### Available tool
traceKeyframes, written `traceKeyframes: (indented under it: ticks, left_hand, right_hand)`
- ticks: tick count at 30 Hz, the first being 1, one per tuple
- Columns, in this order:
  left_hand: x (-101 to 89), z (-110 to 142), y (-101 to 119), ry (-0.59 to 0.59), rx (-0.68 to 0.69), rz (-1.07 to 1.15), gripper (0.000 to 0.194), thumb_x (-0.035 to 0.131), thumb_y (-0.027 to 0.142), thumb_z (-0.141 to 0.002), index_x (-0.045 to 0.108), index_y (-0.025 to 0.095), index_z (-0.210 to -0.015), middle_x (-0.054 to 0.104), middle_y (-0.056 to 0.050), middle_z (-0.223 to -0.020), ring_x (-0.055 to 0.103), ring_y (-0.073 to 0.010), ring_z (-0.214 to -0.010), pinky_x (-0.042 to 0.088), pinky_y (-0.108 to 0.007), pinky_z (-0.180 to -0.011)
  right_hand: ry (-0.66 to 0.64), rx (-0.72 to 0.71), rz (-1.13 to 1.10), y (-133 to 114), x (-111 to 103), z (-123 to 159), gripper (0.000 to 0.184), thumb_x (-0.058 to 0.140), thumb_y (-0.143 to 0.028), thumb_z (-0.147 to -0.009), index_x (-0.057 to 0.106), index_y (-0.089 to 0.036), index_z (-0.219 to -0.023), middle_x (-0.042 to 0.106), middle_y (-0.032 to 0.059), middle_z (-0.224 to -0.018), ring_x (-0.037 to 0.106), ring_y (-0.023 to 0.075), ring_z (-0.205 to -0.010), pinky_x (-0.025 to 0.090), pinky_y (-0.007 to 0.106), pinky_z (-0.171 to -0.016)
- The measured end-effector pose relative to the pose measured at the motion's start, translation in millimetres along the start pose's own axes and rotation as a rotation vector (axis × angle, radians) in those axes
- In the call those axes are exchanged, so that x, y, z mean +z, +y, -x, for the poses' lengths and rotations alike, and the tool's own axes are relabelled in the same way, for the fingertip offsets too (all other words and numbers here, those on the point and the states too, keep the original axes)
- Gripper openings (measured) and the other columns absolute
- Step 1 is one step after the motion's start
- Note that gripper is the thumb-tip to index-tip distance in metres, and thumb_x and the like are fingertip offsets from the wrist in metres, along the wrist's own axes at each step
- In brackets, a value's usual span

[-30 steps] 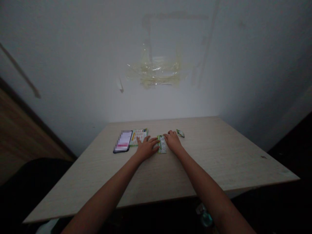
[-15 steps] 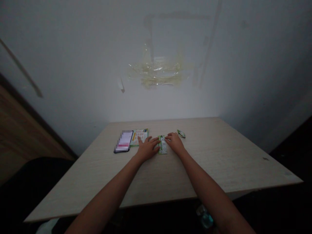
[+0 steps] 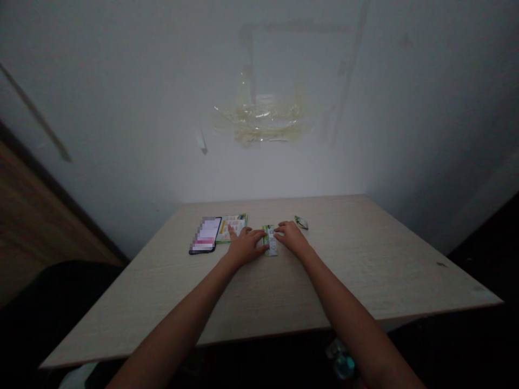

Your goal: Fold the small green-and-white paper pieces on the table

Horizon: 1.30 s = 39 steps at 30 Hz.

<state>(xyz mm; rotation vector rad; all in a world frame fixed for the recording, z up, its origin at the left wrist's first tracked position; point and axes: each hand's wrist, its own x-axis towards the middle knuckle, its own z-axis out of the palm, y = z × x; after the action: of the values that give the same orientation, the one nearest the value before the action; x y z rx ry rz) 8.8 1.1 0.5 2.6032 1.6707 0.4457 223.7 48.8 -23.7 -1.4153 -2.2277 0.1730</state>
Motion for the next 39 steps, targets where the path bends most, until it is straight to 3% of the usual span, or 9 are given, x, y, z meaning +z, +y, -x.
traceKeyframes:
  ticks: [24,39]
  left_hand:
    - [1.0,0.9,-0.5,-0.007,-0.004,-0.006,0.047,0.047,0.062,-0.089,0.055,0.043,-0.131,0.058,0.003,-0.141,0.041,-0.0378,-0.133,-0.014,-0.084,-0.1]
    - [6.5,0.9,-2.9,-0.063,-0.013,-0.009,0.069,0.048,0.077,-0.079,0.045,0.044,-0.14,0.051,0.001,-0.148,0.03,-0.0403,-0.142,-0.012,-0.082,-0.103]
  right_hand:
    - [-0.155,-0.009,-0.188,10.6,-11.7,15.6,0.048,0.075,-0.033,-0.078,0.068,-0.024,-0.124,0.05,0.0137,-0.145,0.046,0.0288,-0.135,0.031,0.046,-0.115]
    - [-0.302,0.03,-0.22,10.6,-16.7,20.6,0.078,0.082,-0.036,-0.068,0.054,-0.026,-0.14,0.034,0.0132,-0.156,0.032,0.03,-0.144,0.024,0.047,-0.119]
